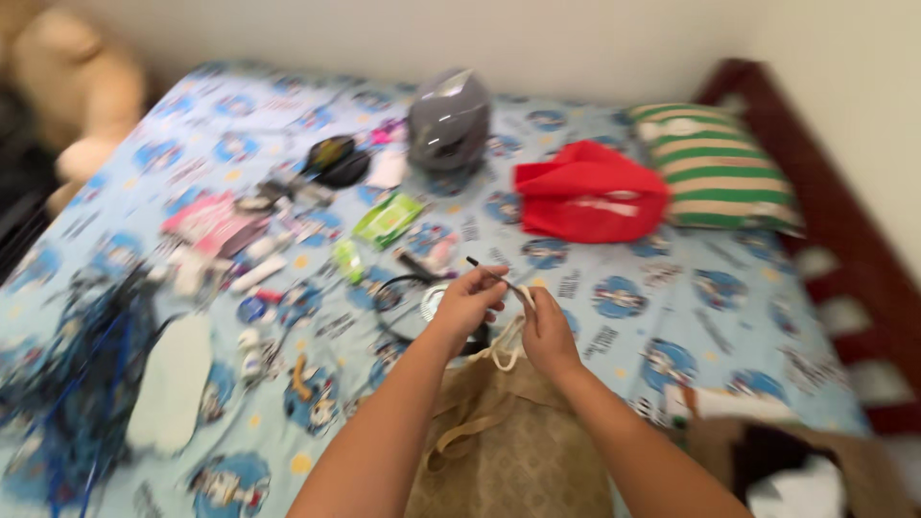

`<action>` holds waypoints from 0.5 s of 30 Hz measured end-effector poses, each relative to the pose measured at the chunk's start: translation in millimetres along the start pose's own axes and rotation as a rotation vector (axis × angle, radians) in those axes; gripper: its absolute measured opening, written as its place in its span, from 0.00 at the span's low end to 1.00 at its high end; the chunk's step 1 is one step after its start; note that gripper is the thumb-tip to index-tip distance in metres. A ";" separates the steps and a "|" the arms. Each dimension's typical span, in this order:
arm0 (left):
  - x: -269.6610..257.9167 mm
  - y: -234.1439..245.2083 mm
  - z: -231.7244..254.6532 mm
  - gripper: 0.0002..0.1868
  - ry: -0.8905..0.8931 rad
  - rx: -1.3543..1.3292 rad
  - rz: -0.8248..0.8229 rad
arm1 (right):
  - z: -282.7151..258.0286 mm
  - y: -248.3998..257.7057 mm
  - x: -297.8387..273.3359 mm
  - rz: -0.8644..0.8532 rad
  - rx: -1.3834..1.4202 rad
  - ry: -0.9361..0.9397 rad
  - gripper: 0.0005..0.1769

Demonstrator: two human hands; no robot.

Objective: The person organizes various items in a bedroom. They place a wallet and a blue folder on a pink dresser, coil a white cable and place it in a basket, and hang a black handbag on a wall hook.

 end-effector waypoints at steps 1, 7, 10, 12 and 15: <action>-0.1 -16.9 10.4 0.15 -0.021 0.017 -0.029 | -5.0 18.2 -1.2 0.022 -0.013 -0.001 0.09; 8.5 -118.5 77.9 0.10 -0.129 0.067 -0.174 | -15.9 133.2 -24.9 0.289 -0.100 -0.119 0.13; -0.1 -178.7 107.8 0.09 -0.165 0.081 -0.319 | -29.1 200.0 -49.5 0.498 -0.145 -0.039 0.17; -15.2 -226.9 124.6 0.10 -0.200 0.058 -0.453 | -23.0 242.9 -71.4 0.605 -0.085 -0.103 0.19; -46.9 -293.1 131.6 0.14 -0.169 0.101 -0.578 | 5.3 297.2 -119.9 0.734 0.196 -0.417 0.20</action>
Point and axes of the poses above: each hand's wrist, its own x-axis towards the middle knuckle, its own y-axis out of the back of the hand, z = x × y, the point moved 10 cm from there along x, towards the middle knuckle, and after that the axes turned 2 degrees about y, right-handed, at the moved point
